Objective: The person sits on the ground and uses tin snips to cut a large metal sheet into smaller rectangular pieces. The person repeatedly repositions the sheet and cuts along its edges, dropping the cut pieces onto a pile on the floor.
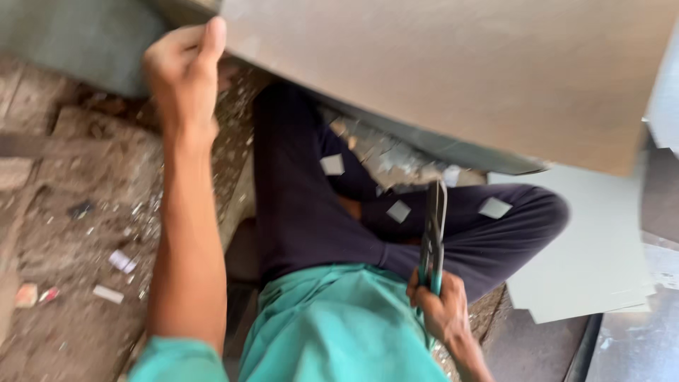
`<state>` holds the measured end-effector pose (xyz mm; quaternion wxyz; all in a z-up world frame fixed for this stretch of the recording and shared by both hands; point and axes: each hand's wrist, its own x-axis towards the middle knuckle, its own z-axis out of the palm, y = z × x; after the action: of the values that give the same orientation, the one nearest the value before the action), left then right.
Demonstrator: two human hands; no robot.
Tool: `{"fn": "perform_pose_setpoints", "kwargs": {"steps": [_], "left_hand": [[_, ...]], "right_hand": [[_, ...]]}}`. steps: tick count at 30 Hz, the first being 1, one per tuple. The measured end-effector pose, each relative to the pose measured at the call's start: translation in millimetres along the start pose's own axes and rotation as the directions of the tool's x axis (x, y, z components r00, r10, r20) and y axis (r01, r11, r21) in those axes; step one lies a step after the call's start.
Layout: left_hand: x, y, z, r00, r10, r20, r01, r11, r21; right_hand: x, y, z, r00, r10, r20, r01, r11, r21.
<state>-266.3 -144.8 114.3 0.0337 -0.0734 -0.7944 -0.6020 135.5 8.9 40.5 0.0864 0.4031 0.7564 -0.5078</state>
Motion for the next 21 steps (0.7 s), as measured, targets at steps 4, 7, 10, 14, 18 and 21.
{"fn": "perform_pose_setpoints", "kwargs": {"steps": [4,7,10,14,18,21], "left_hand": [[-28,-8,8,0.991,0.002,0.132,0.051,0.917,-0.396],[-103,-33,25,0.924,-0.132,0.358,0.301,0.83,-0.469],[-145,-57,35,0.864,-0.229,0.448,0.439,0.778,-0.45],[-140,-60,31,0.828,-0.251,0.502,0.503,0.727,-0.467],[-133,-53,35,0.794,-0.256,0.552,0.559,0.665,-0.496],[-133,-54,34,0.805,-0.25,0.537,0.542,0.678,-0.496]], "right_hand": [[11,-40,12,0.978,0.081,0.19,-0.086,0.996,0.018],[3,-62,11,0.914,0.099,0.394,-0.128,0.991,0.047],[-1,-77,16,0.866,0.118,0.486,-0.254,0.941,0.224],[16,-96,26,0.852,0.05,0.522,-0.245,0.918,0.313],[32,-106,34,0.844,0.001,0.537,-0.199,0.93,0.31],[43,-111,40,0.861,0.043,0.507,-0.222,0.928,0.298]]}}
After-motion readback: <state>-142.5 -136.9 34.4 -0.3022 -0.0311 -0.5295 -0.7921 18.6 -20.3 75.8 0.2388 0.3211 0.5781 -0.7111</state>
